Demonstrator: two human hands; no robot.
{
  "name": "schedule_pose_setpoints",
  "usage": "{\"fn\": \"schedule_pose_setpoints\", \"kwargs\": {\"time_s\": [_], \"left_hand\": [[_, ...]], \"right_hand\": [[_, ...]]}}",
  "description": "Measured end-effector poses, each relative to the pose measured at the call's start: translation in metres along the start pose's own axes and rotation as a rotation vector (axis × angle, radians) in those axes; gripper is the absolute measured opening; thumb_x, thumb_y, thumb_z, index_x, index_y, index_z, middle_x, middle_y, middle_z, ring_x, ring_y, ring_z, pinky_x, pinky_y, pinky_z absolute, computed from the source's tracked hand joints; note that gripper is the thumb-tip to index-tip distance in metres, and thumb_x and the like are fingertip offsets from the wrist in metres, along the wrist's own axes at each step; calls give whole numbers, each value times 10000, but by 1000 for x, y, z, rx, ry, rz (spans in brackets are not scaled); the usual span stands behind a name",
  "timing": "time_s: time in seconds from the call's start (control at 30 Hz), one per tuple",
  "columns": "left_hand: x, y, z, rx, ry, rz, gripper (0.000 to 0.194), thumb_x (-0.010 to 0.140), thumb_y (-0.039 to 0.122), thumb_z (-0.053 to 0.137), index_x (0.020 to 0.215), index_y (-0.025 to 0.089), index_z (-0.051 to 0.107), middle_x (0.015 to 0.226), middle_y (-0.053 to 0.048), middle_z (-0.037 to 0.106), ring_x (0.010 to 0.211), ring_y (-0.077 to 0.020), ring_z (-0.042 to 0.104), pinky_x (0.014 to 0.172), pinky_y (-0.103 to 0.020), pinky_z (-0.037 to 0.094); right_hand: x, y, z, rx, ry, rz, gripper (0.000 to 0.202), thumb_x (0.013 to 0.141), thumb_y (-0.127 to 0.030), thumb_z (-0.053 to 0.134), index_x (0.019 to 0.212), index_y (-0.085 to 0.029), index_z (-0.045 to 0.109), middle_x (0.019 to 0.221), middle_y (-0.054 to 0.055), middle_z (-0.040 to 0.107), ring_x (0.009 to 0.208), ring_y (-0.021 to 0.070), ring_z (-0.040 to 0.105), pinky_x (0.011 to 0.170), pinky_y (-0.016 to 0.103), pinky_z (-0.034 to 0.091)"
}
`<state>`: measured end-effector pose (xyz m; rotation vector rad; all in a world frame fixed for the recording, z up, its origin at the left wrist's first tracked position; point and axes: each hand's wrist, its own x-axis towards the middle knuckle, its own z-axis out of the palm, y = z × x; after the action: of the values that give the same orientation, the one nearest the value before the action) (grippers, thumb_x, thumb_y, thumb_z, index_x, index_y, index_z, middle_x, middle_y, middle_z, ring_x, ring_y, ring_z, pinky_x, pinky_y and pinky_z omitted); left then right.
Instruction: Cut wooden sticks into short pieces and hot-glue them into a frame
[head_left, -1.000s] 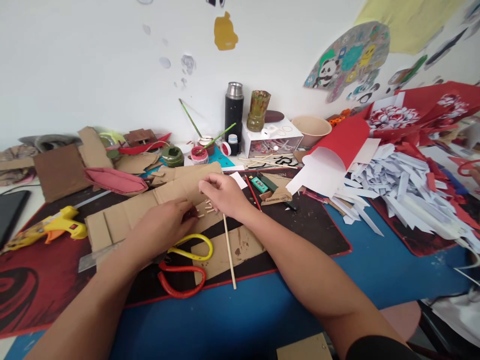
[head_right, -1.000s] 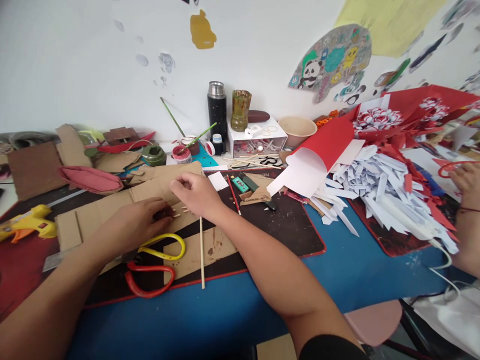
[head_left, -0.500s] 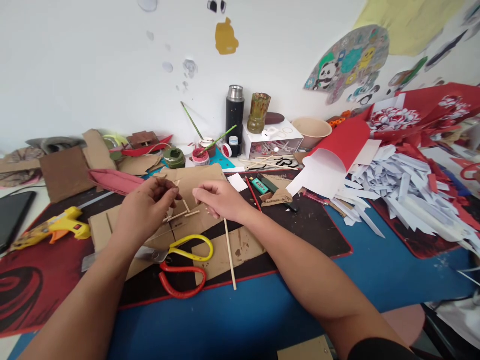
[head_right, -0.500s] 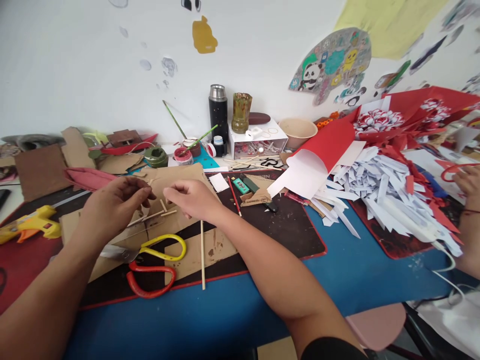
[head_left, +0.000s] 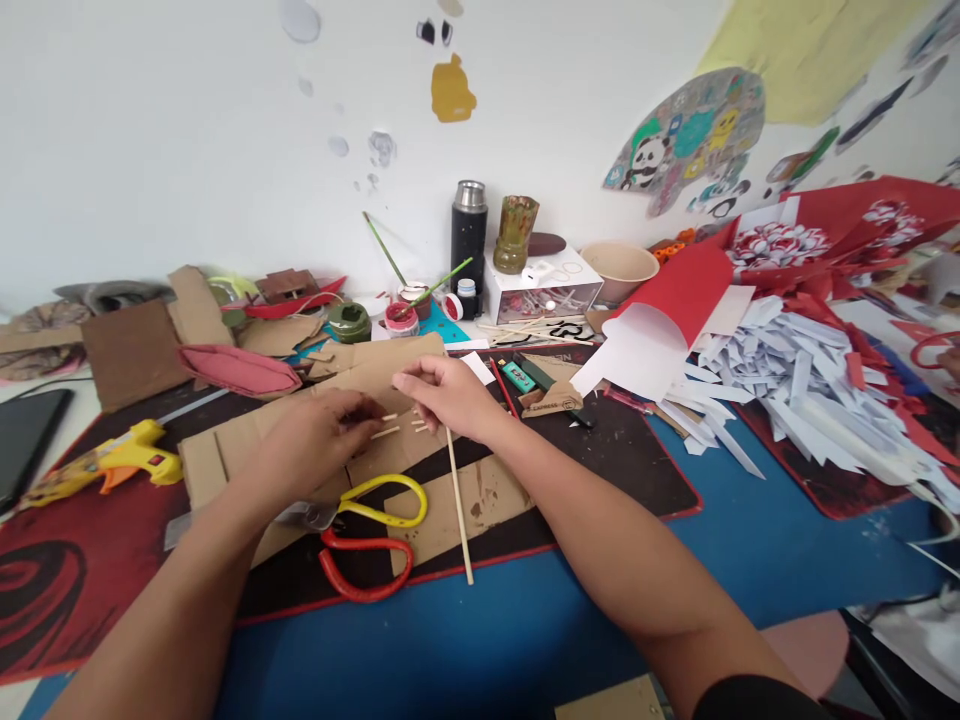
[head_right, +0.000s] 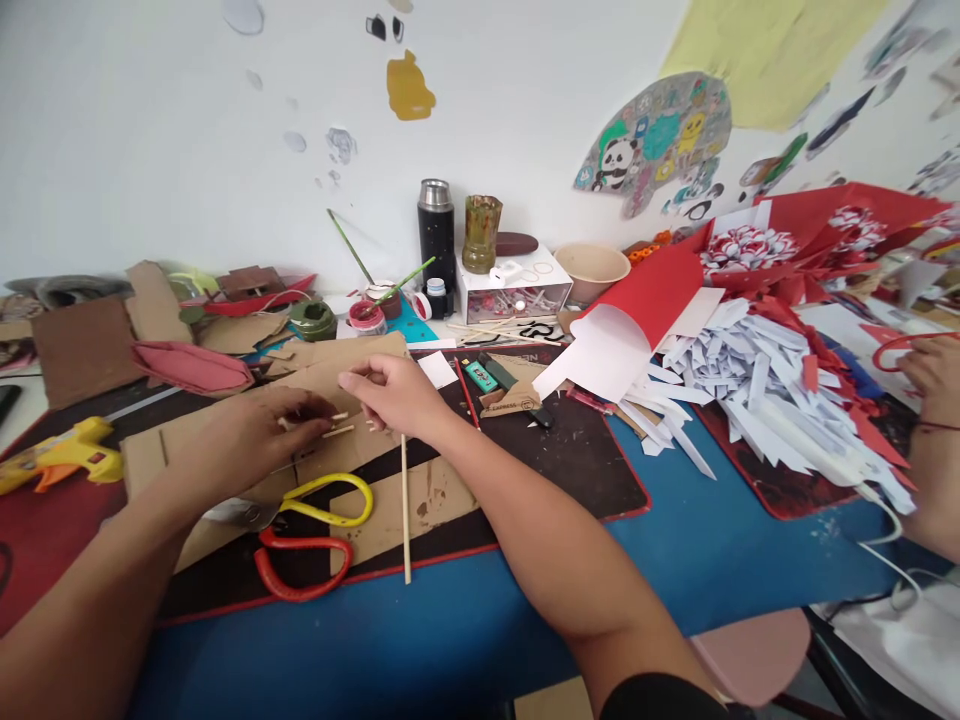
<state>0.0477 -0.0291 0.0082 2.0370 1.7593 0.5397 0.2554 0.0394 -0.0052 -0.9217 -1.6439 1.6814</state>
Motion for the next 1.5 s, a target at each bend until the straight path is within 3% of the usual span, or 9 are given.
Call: {"fn": "schedule_pose_setpoints", "kwargs": {"time_s": [0.13,0.27,0.4,0.73,1.1,1.5], "left_hand": [[-1,-1,9,80,-66,193,286,895,437,562,873,252,780,957,-89,769,974,-304,687,891,-414,527],[-1,-4,13,91,-78,204,265,920,424,563,884,256,764,952,-84,751,953,-287,670,882,-407,520],[1,-9,14,142,-4,179,301,956,417,517,900,239,753,962,-108,752,963,-321,672,892,-456,513],[3,-11,23,290,18,197,284,946,339,510,911,208,760,948,-136,743,956,-350,681,899,-486,522],[7,-8,15,82,194,127,267,934,441,529,890,243,702,995,-109,728,1003,-310,678,960,-452,533],[2,12,10,-140,142,-74,287,885,515,555,937,257,672,909,-78,813,808,-290,737,706,-377,537]], "right_hand": [[1,-1,-1,-65,53,-7,150,1063,-275,648,940,-192,624,531,-101,554,394,85,501,443,193,396],[1,1,-4,-215,71,8,143,1068,-307,634,993,-189,663,572,-85,570,440,105,531,499,224,399],[-1,-6,-10,-565,85,-56,169,1027,-319,698,948,-173,730,747,-15,699,684,141,639,654,255,411],[-12,-17,-9,-1135,-121,-67,206,1018,-354,694,1060,-193,815,1042,84,828,966,245,728,719,321,392],[-14,-16,-4,-1244,-171,-44,233,1033,-303,623,1111,-185,808,1134,113,831,1076,295,754,791,351,473],[-14,-15,5,-1315,-162,-56,262,1027,-246,567,1100,-132,791,1095,177,821,999,333,768,766,388,504]]}}
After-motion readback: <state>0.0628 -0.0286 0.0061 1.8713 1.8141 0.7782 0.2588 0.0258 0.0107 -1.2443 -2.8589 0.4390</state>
